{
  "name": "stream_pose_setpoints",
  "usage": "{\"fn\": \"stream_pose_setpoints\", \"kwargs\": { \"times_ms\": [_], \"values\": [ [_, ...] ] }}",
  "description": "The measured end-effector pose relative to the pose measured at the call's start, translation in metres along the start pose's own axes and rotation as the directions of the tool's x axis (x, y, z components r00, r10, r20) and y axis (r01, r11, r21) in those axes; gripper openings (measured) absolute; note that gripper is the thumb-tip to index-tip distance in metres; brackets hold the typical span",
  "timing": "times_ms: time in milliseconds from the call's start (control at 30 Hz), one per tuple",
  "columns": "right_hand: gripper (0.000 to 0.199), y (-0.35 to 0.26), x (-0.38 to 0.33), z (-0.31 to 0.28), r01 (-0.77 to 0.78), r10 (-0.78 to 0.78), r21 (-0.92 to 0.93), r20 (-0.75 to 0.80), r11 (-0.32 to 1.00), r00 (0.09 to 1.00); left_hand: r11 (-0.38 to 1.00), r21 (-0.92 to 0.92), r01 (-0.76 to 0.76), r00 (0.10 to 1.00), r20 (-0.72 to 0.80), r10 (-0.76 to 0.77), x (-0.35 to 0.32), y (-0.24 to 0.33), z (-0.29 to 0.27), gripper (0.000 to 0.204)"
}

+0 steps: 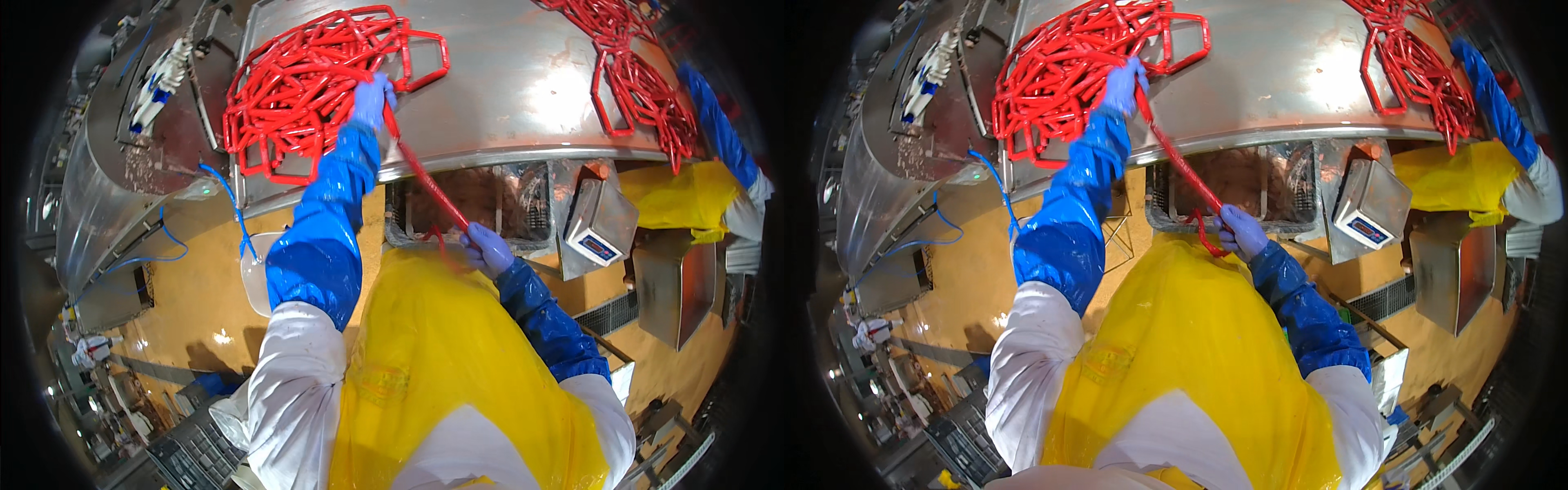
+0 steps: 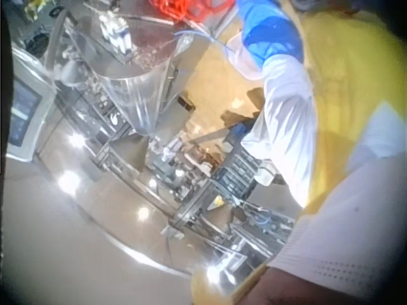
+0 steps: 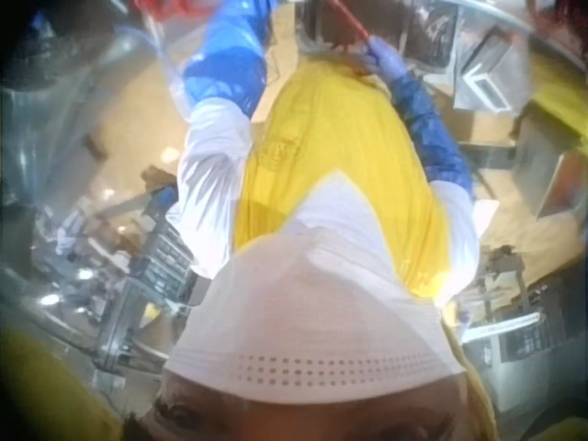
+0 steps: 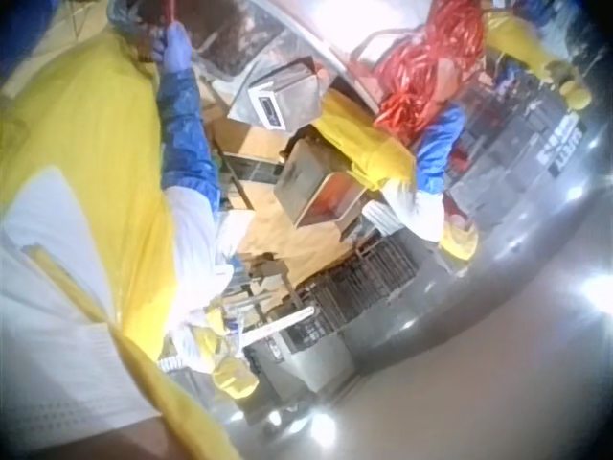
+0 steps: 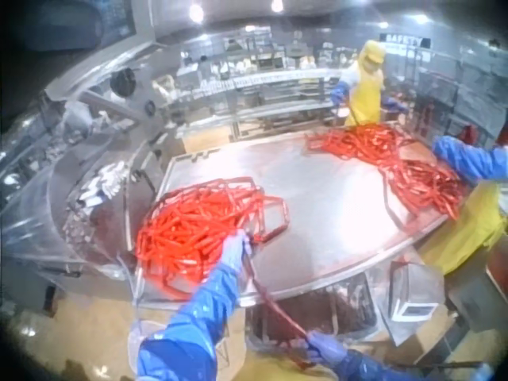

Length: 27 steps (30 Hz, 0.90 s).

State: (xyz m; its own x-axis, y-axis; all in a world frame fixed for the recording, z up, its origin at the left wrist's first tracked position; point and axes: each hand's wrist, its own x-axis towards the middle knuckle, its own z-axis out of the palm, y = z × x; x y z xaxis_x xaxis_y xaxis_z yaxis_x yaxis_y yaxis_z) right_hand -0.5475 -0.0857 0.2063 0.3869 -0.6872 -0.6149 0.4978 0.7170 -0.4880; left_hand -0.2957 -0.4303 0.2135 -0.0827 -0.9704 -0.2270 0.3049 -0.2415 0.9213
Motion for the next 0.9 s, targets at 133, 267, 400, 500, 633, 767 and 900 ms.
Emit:
{"fn": "stream_pose_setpoints", "kwargs": {
  "times_ms": [133,267,400,500,633,767,900],
  "values": [
    [0.039,-0.011,0.015,-0.004,0.101,-0.137,-0.284,-0.109,0.953,0.985,0.99,-0.025,-0.142,0.985,0.101,0.144,0.039,0.05,0.077,0.026],
    [0.039,-0.021,0.003,0.008,0.107,-0.106,0.082,-0.024,0.991,0.994,0.97,0.24,0.039,0.997,0.051,-0.053,-0.008,-0.038,0.069,0.041],
    [0.031,-0.002,0.007,-0.008,0.066,-0.043,0.124,-0.174,0.99,0.984,0.763,0.234,0.602,0.751,0.157,-0.641,-0.152,-0.112,0.083,0.062],
    [0.034,0.014,-0.002,-0.009,-0.039,0.06,0.119,-0.179,0.992,0.982,0.604,-0.22,0.766,0.631,0.438,-0.641,-0.163,-0.117,0.081,0.074],
    [0.035,0.027,0.003,-0.034,-0.11,0.122,0.065,-0.231,0.992,0.965,0.656,-0.253,0.711,0.687,0.449,-0.571,-0.164,-0.145,0.049,0.072],
    [0.034,0.03,-0.002,-0.058,-0.145,0.142,-0.002,-0.194,0.989,0.971,0.601,-0.163,0.782,0.617,0.337,-0.711,-0.193,-0.137,0.035,0.045],
    [0.027,0.038,0.017,-0.061,0.255,-0.687,-0.865,-0.133,0.432,0.715,0.82,0.193,0.539,0.779,0.256,-0.572,-0.211,-0.152,0.017,0.029]
  ]
}}
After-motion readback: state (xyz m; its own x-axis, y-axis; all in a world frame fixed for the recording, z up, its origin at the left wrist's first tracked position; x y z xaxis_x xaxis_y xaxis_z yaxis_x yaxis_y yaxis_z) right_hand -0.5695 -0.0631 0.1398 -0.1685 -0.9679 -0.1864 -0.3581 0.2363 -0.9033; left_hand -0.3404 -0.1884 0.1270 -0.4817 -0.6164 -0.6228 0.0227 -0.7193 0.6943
